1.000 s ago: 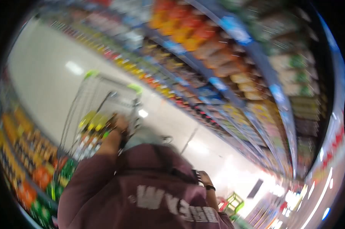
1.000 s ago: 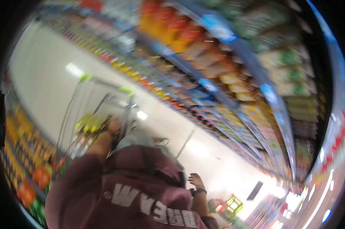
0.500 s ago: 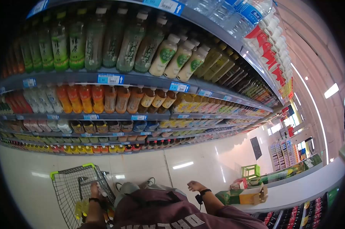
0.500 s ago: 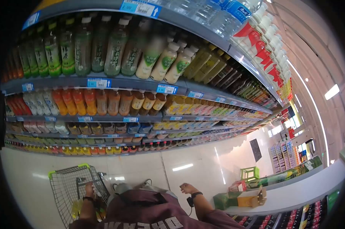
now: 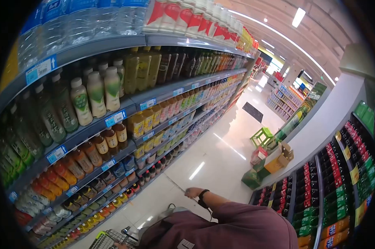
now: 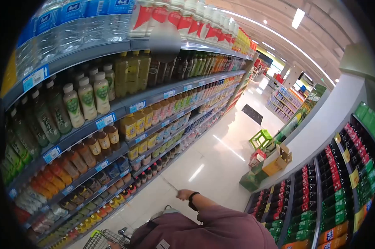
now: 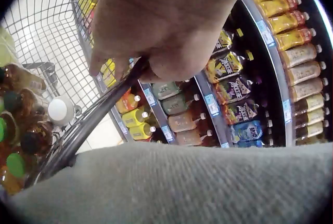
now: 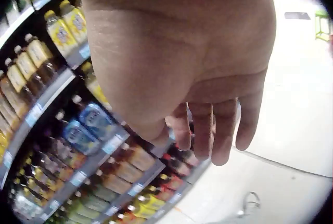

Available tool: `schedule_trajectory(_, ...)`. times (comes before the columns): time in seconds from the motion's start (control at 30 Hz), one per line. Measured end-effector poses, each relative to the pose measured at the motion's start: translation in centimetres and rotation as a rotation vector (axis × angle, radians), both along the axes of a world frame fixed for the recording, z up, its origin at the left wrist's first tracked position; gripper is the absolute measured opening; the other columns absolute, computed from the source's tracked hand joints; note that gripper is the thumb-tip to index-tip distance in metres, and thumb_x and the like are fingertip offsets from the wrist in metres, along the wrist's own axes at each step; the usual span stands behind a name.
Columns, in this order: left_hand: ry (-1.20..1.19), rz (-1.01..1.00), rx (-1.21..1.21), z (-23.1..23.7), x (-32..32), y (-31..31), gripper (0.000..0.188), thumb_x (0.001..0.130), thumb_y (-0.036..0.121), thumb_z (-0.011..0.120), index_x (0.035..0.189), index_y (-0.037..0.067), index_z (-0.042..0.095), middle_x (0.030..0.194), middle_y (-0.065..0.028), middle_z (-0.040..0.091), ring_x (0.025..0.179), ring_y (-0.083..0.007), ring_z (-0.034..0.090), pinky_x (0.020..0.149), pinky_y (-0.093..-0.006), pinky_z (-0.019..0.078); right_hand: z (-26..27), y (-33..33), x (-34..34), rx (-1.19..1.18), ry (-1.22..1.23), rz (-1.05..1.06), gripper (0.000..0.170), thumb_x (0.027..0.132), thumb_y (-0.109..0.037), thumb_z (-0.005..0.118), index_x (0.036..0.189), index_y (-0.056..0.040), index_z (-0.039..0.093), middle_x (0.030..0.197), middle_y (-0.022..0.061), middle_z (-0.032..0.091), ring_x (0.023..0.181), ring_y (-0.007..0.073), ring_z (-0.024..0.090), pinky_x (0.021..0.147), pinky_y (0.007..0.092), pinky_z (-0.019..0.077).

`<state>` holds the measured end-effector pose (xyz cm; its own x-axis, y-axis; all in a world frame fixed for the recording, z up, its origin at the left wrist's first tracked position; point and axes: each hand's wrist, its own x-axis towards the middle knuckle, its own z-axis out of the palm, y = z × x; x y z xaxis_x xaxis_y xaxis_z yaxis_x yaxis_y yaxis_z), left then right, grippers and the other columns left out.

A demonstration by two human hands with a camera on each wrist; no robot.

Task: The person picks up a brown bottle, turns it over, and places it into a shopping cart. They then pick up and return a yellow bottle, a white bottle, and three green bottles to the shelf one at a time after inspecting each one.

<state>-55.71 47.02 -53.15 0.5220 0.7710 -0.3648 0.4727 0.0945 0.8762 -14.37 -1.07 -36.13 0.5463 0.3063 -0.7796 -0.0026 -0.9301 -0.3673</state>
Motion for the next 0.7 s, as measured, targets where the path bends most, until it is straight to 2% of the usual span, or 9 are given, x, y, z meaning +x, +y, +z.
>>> schedule_trajectory(0.07, -0.017, -0.008, 0.0, 2.3, -0.5, 0.0, 0.057, 0.099, 0.01, 0.056, 0.151, -0.001, 0.037, 0.134, -0.0196, 0.056, 0.119, -0.0277, 0.055, 0.1, -0.0432, 0.0472, 0.7, 3.7, 2.6, 0.259, -0.207, 0.077, 0.04, 0.1, -0.042, 0.054, 0.11, -0.0055, 0.066, 0.09, 0.0106, 0.07, 0.083, 0.0227, 0.067, 0.078, 0.0386, 0.0531)
schedule_trajectory(0.13, -0.04, -0.03, 0.0, 4.2, -0.1, 0.4, 0.058, 0.098, 0.009, 0.057, 0.151, -0.001, 0.037, 0.133, -0.0195, 0.057, 0.116, -0.0279, 0.056, 0.098, -0.0434, 0.0477, 4.5, 8.9, 5.5, 0.421, -0.566, 0.203, 0.038, 0.102, -0.041, 0.054, 0.112, -0.0059, 0.065, 0.093, 0.0161, 0.07, 0.088, 0.0308, 0.068, 0.083, 0.042, 0.053)
schedule_trajectory(0.17, -0.055, -0.044, -0.002, 4.7, 0.4, 0.4, 0.058, 0.097, 0.009, 0.057, 0.151, -0.001, 0.037, 0.132, -0.0194, 0.057, 0.115, -0.028, 0.056, 0.096, -0.0435, 0.048, 10.5, 11.9, 6.0, 0.598, -0.594, 0.175, 0.033, 0.101, -0.035, 0.059, 0.113, -0.0043, 0.065, 0.098, 0.0176, 0.07, 0.093, 0.0319, 0.068, 0.084, 0.0431, 0.0532)
schedule_trajectory(0.23, -0.08, -0.067, -0.015, 5.5, 1.0, 0.0, 0.059, 0.096, 0.008, 0.057, 0.151, -0.001, 0.038, 0.131, -0.0192, 0.058, 0.112, -0.0282, 0.057, 0.094, -0.0438, 0.0486, 16.1, 16.6, 9.1, 0.771, -0.854, 0.159, 0.028, 0.097, -0.021, 0.066, 0.119, -0.0027, 0.063, 0.102, 0.0167, 0.064, 0.096, 0.0302, 0.067, 0.084, 0.0405, 0.054)
schedule_trajectory(0.43, -0.161, -0.086, -0.091, 6.2, 3.1, -3.5, 0.06, 0.094, 0.006, 0.059, 0.15, -0.001, 0.039, 0.126, -0.0186, 0.06, 0.104, -0.0287, 0.059, 0.087, -0.0444, 0.0503, 36.6, 26.4, 13.1, 1.1, -1.249, 0.097, 0.053, 0.093, -0.019, 0.071, 0.136, 0.0008, 0.047, 0.129, 0.0187, 0.051, 0.118, 0.0322, 0.057, 0.101, 0.0395, 0.0463)
schedule_trajectory(0.5, -0.182, -0.077, -0.108, 6.0, 3.2, -4.1, 0.06, 0.093, 0.006, 0.059, 0.15, -0.001, 0.039, 0.125, -0.0184, 0.061, 0.102, -0.0289, 0.06, 0.085, -0.0446, 0.0509, 39.7, 28.6, 14.0, 1.125, -1.278, 0.087, 0.061, 0.092, -0.021, 0.073, 0.14, 0.0017, 0.043, 0.134, 0.021, 0.049, 0.126, 0.0348, 0.052, 0.107, 0.0417, 0.0431)
schedule_trajectory(0.57, -0.193, -0.055, -0.102, 7.0, 2.4, -3.1, 0.061, 0.092, 0.005, 0.059, 0.149, -0.001, 0.04, 0.123, -0.0182, 0.061, 0.099, -0.0291, 0.06, 0.083, -0.0448, 0.0514, 41.3, 31.0, 14.6, 1.148, -1.548, -0.036, 0.086, 0.087, -0.03, 0.078, 0.151, 0.0011, 0.029, 0.146, 0.0265, 0.039, 0.137, 0.0418, 0.04, 0.115, 0.0465, 0.0343)
schedule_trajectory(0.67, -0.225, -0.033, -0.099, 8.3, 3.1, -2.5, 0.062, 0.091, 0.004, 0.06, 0.149, -0.001, 0.04, 0.121, -0.018, 0.062, 0.095, -0.0293, 0.061, 0.08, -0.0451, 0.0523, 42.9, 32.9, 15.9, 1.105, -1.497, -0.097, 0.104, 0.082, -0.032, 0.082, 0.158, -0.0001, 0.018, 0.156, 0.0296, 0.026, 0.143, 0.0489, 0.028, 0.118, 0.0524, 0.0292)
schedule_trajectory(0.7, -0.23, -0.025, -0.097, 8.8, 2.9, -2.3, 0.062, 0.091, 0.004, 0.06, 0.149, -0.001, 0.04, 0.12, -0.0179, 0.063, 0.093, -0.0294, 0.061, 0.079, -0.0452, 0.0526, 43.0, 33.4, 16.6, 1.118, -1.466, -0.089, 0.107, 0.08, -0.035, 0.084, 0.157, 0.0029, 0.019, 0.155, 0.0302, 0.029, 0.143, 0.0488, 0.029, 0.118, 0.0522, 0.0292)
